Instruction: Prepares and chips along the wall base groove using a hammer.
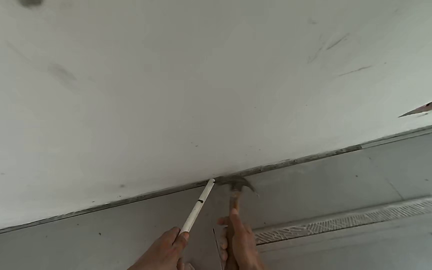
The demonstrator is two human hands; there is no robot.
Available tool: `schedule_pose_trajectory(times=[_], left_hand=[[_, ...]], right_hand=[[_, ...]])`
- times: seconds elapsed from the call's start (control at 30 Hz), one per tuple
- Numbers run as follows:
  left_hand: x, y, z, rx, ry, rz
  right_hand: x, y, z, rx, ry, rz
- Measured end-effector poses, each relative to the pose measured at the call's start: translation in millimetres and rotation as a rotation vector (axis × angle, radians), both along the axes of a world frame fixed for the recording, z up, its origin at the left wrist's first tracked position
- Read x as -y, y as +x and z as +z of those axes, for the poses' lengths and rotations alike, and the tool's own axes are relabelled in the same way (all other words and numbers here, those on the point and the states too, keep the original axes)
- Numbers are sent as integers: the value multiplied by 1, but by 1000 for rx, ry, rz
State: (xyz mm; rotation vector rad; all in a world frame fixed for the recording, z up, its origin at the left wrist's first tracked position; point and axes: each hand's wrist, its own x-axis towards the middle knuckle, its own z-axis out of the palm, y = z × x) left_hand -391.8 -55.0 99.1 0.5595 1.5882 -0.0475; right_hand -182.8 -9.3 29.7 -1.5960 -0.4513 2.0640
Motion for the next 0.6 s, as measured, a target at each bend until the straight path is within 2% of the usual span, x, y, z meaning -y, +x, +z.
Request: schedule_pose_trajectory(times=[0.07,0.13,0.27,0.4,0.5,0.6], left_hand=[[-3,4,1,14,2,29],[-4,6,1,37,12,81],[-2,10,2,57,0,135],[-4,7,3,53,4,148],[-3,7,3,62,-2,145],[-5,6,2,75,13,159]], right_hand=[[-7,8,4,-9,0,47],[-5,4,6,3,38,2],[3,0,1,-38,-54,50],[7,-8,2,-10,54,-129],[-2,-3,7,-6,-31,-82],[-5,0,5,-19,17,-180]])
